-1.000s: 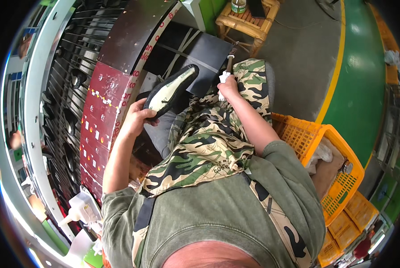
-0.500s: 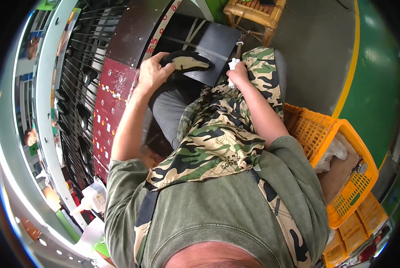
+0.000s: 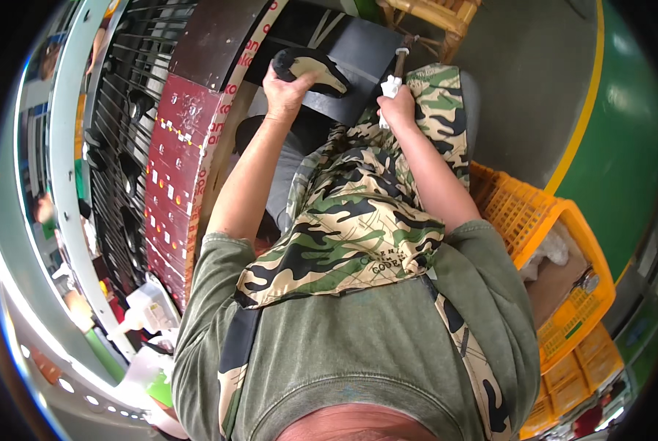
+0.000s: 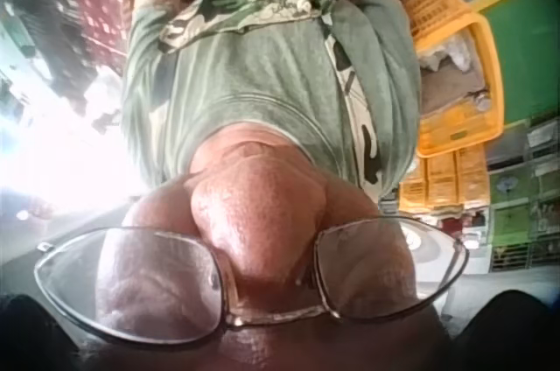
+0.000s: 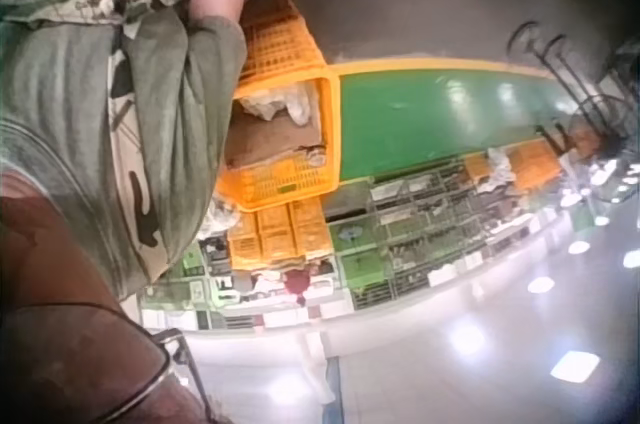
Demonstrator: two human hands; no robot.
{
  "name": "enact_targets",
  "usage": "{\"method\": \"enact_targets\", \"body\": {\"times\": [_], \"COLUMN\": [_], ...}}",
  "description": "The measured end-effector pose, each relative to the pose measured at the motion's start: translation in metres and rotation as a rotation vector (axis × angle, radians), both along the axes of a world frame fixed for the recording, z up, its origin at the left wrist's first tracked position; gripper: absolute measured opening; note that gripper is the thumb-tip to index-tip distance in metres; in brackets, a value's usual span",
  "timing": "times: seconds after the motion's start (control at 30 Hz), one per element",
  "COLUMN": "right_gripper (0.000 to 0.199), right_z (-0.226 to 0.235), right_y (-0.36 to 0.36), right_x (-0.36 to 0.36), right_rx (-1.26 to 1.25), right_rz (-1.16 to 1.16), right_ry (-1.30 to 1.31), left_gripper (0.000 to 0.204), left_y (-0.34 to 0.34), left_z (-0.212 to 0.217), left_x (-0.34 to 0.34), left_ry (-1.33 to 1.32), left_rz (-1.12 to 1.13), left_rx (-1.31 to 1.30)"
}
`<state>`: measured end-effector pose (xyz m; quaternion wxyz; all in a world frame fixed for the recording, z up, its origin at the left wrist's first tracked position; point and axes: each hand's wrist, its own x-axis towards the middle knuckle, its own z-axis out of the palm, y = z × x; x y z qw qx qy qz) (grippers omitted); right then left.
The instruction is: Hammering shoe components to ensure proper fit and adhesion on a production line.
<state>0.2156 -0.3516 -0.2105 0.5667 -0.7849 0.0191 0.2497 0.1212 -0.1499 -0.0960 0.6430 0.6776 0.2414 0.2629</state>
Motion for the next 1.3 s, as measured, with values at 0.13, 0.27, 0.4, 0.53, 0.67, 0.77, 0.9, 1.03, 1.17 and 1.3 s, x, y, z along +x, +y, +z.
{"method": "enact_targets", "body": {"times": [0.13,0.27,0.4,0.53,0.67,0.77,0.9,1.03,1.17,1.3], "right_gripper": [0.029,0.032,0.035,0.031,0.033,0.037,0.031,0.030,0.034,0.035], "right_z": [0.026,0.052,0.139,0.230,0.244,0.272,0.272,0.249,0.276,0.248], "right_y": [-0.011,-0.018,-0.037,-0.041,-0.041,-0.035,-0.031,-0.037,-0.037,-0.031], "right_x": [-0.008,0.000,0.007,0.012,0.020,0.023,0.014,0.025,0.010,0.001], "right_rx": [0.127,0.163,0.537,0.574,0.160,0.248,0.534,0.085,0.367,0.141], "right_rz": [-0.075,-0.012,0.233,0.445,0.712,0.684,0.423,0.751,0.553,0.574], "right_ry": [0.072,-0.037,-0.018,-0.202,-0.329,-0.196,-0.460,-0.113,-0.282,-0.690], "left_gripper": [0.047,0.047,0.049,0.049,0.048,0.048,0.050,0.051,0.050,0.049], "left_y": [-0.005,-0.003,-0.003,-0.001,-0.005,0.001,-0.003,0.001,0.002,-0.008], "left_z": [-0.003,-0.004,-0.002,0.004,0.015,0.009,0.017,0.017,0.014,0.023], "left_x": [0.009,0.014,0.020,0.024,0.029,0.025,0.025,0.024,0.023,0.028], "left_ry": [-0.016,0.034,0.027,0.082,0.117,0.088,0.116,0.146,0.131,0.119], "left_rz": [-0.056,-0.042,-0.027,-0.052,-0.067,-0.045,-0.061,-0.026,-0.043,-0.066], "left_rx": [0.021,0.039,0.081,0.113,0.163,0.164,0.224,0.206,0.230,0.215]}}
